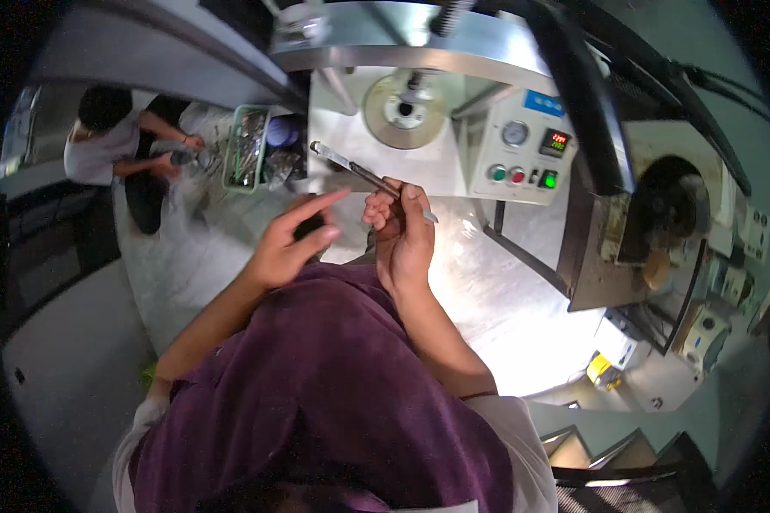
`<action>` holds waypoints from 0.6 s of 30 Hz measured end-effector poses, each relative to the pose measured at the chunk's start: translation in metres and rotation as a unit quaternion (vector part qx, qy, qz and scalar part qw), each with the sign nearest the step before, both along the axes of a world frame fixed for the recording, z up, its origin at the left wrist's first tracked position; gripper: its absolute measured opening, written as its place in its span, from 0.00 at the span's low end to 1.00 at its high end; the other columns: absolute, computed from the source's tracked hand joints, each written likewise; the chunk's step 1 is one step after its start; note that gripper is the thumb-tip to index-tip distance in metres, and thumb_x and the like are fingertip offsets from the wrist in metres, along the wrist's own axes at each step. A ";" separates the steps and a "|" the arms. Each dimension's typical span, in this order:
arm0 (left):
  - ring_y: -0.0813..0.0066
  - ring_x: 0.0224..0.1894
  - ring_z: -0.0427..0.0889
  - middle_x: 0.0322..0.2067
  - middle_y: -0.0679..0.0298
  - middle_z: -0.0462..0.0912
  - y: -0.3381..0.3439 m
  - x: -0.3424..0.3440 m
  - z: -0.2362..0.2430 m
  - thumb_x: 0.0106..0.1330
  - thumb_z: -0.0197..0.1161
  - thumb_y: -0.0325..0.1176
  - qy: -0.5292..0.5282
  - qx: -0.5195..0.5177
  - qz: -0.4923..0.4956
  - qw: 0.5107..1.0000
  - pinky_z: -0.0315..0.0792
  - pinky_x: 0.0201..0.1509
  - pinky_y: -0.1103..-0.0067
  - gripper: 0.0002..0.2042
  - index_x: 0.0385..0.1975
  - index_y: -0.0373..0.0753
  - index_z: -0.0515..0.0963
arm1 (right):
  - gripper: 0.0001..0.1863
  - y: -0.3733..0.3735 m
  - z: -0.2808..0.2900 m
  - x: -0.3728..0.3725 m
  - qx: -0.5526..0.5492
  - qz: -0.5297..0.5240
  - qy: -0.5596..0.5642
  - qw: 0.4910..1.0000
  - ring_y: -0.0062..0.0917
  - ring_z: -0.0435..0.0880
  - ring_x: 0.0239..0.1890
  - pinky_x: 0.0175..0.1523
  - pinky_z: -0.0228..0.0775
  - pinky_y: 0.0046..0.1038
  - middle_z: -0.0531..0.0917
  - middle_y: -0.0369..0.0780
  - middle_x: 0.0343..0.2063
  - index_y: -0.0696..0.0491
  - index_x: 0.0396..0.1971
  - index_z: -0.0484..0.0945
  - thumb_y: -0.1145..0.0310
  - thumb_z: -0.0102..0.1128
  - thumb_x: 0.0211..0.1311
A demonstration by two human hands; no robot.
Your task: The person handles a small dental cap and a metal tool, places the cap into a dental press machine, operates the lever, and then removes and holds the cap.
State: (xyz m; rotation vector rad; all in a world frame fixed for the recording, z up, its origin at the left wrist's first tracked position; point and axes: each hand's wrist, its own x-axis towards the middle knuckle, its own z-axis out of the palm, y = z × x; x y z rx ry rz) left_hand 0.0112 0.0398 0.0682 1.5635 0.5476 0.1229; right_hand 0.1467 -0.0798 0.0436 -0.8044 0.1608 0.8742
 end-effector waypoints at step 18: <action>0.83 0.31 0.69 0.29 0.69 0.73 0.054 -0.276 -0.092 0.74 0.48 0.47 0.183 -0.244 0.386 0.871 0.63 0.39 0.84 0.17 0.31 0.39 0.72 | 0.15 0.260 -0.283 -0.213 -0.284 0.394 -0.341 0.805 0.24 0.81 0.18 0.24 0.75 0.25 0.82 0.40 0.18 0.61 0.26 0.81 0.65 0.56 0.66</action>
